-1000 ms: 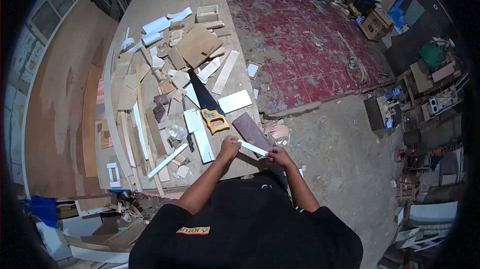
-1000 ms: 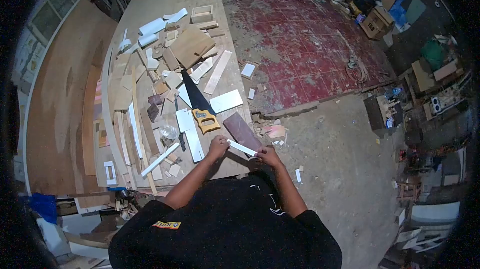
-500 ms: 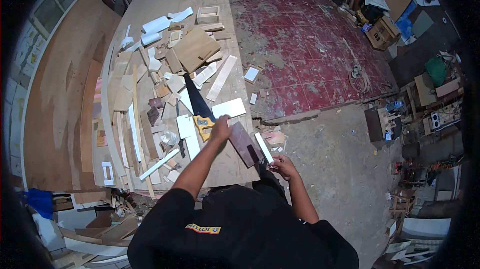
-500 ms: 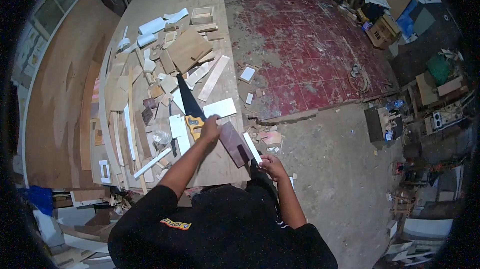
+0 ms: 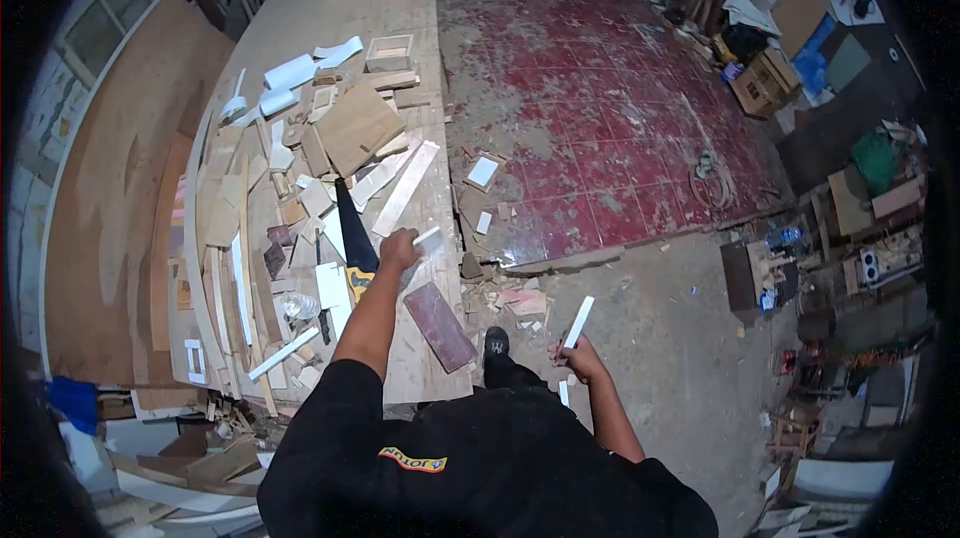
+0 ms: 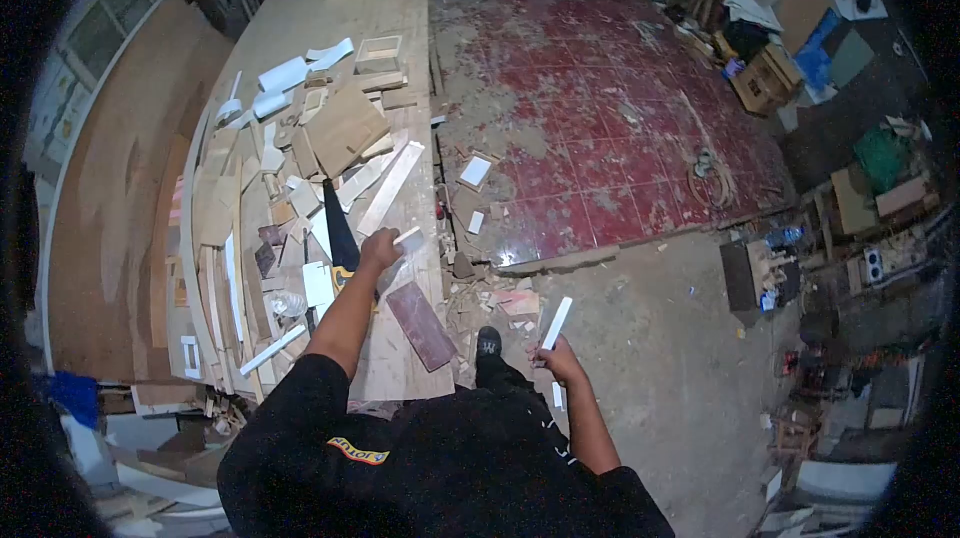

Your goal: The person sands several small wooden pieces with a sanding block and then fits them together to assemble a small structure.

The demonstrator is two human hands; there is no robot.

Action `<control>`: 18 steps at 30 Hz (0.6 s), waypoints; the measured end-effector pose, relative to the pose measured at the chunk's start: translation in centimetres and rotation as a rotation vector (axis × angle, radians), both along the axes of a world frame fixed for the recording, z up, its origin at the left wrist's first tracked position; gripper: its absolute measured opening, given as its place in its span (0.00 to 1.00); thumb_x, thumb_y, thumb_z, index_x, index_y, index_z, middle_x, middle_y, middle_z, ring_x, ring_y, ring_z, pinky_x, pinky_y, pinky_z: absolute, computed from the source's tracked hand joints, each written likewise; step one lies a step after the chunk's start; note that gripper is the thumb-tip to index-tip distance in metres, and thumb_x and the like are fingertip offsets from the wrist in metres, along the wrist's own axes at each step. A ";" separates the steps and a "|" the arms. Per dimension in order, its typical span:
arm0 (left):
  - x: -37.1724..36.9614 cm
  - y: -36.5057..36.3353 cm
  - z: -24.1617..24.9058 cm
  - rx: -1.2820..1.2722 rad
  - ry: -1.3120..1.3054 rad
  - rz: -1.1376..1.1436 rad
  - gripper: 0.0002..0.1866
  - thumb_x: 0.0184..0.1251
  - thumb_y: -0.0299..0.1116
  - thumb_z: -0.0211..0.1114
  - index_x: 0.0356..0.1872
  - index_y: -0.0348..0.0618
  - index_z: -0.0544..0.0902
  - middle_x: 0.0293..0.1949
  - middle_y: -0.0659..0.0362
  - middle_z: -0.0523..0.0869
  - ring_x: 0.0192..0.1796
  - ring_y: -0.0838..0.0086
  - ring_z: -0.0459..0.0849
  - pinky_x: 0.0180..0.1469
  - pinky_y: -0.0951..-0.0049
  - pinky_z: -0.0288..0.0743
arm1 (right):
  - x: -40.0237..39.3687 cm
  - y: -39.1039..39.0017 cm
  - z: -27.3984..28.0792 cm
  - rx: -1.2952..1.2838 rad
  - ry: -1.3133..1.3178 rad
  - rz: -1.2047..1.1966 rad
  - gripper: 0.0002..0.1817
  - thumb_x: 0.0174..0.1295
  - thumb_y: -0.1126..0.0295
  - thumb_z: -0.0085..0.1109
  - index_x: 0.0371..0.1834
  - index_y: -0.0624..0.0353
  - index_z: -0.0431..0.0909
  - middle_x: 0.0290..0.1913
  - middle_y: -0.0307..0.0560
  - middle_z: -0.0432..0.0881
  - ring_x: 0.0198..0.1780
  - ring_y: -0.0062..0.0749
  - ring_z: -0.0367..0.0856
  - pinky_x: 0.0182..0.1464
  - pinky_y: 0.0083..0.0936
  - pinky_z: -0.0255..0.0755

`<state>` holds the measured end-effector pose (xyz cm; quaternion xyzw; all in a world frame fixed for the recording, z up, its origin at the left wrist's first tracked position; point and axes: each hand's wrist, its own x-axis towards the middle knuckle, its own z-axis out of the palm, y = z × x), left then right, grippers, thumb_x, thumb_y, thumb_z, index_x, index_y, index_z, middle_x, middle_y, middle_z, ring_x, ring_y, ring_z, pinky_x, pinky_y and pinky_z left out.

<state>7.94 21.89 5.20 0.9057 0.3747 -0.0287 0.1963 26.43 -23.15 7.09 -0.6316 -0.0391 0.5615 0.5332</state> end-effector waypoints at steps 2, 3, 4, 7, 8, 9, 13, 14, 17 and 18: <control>0.2 -1.1 2.2 0.053 -0.186 0.154 0.25 0.55 0.43 0.69 0.52 0.41 0.78 0.47 0.47 0.82 0.52 0.51 0.80 0.53 0.57 0.74 | 1.4 2.1 0.0 0.039 -0.070 0.020 0.19 0.50 0.87 0.48 0.47 0.60 0.66 0.34 0.47 0.78 0.31 0.32 0.79 0.31 0.30 0.75; 0.2 -1.7 3.1 0.108 -0.379 0.288 0.25 0.58 0.43 0.67 0.54 0.40 0.77 0.46 0.46 0.82 0.52 0.50 0.80 0.53 0.56 0.74 | 2.0 3.7 0.4 0.044 -0.066 0.047 0.19 0.50 0.87 0.48 0.47 0.60 0.66 0.34 0.47 0.78 0.31 0.32 0.79 0.31 0.30 0.75; 0.3 -2.1 4.5 0.089 -0.487 0.424 0.24 0.61 0.42 0.65 0.54 0.37 0.77 0.48 0.43 0.82 0.53 0.49 0.80 0.54 0.57 0.73 | 2.6 5.4 0.8 0.085 -0.133 0.134 0.19 0.54 0.83 0.49 0.51 0.61 0.66 0.33 0.45 0.77 0.29 0.31 0.78 0.30 0.29 0.75; -1.6 -2.9 4.8 -0.343 -0.884 0.658 0.21 0.66 0.38 0.61 0.55 0.34 0.74 0.53 0.46 0.81 0.53 0.59 0.82 0.53 0.63 0.75 | 2.9 11.1 2.8 0.146 -0.287 0.328 0.19 0.59 0.79 0.51 0.55 0.62 0.65 0.32 0.43 0.75 0.28 0.28 0.76 0.30 0.26 0.73; -2.4 -3.6 4.5 -0.321 -0.890 0.685 0.21 0.66 0.38 0.61 0.55 0.34 0.74 0.53 0.46 0.81 0.53 0.59 0.82 0.53 0.63 0.75 | 2.6 13.0 3.6 0.156 -0.379 0.396 0.20 0.60 0.77 0.52 0.56 0.62 0.64 0.32 0.43 0.74 0.28 0.27 0.74 0.29 0.25 0.71; -2.7 -5.5 5.3 -0.537 -1.134 0.753 0.21 0.66 0.36 0.61 0.56 0.35 0.73 0.53 0.48 0.81 0.53 0.62 0.82 0.53 0.63 0.76 | 2.0 14.9 4.5 0.169 -0.374 0.423 0.20 0.60 0.77 0.52 0.56 0.62 0.64 0.32 0.43 0.74 0.28 0.27 0.74 0.29 0.25 0.71; -3.6 -12.3 8.1 -1.027 -1.634 0.939 0.20 0.67 0.33 0.59 0.59 0.39 0.72 0.54 0.52 0.80 0.54 0.64 0.81 0.57 0.62 0.74 | -0.7 21.0 8.0 0.413 -0.494 0.516 0.15 0.61 0.73 0.54 0.50 0.64 0.70 0.36 0.45 0.74 0.34 0.29 0.75 0.35 0.26 0.70; -3.6 -13.6 8.7 -1.100 -1.724 0.894 0.20 0.67 0.32 0.59 0.58 0.38 0.72 0.53 0.52 0.80 0.54 0.63 0.81 0.59 0.61 0.73 | -1.5 21.8 8.8 0.502 -0.529 0.532 0.14 0.61 0.73 0.55 0.49 0.65 0.72 0.38 0.47 0.74 0.36 0.31 0.76 0.37 0.27 0.70; -3.7 -16.2 10.7 -1.220 -1.869 0.817 0.19 0.67 0.30 0.56 0.57 0.36 0.72 0.52 0.52 0.80 0.57 0.61 0.79 0.64 0.59 0.69 | -4.4 22.8 14.6 0.612 -1.022 0.502 0.13 0.59 0.73 0.58 0.46 0.65 0.74 0.36 0.47 0.74 0.35 0.31 0.75 0.39 0.26 0.69; -4.0 -16.8 11.1 -1.310 -1.874 0.791 0.19 0.66 0.30 0.54 0.57 0.35 0.72 0.53 0.52 0.80 0.58 0.60 0.78 0.65 0.59 0.68 | -5.0 22.9 15.3 0.638 -1.085 0.509 0.15 0.57 0.73 0.60 0.47 0.63 0.76 0.39 0.53 0.75 0.39 0.41 0.76 0.42 0.30 0.71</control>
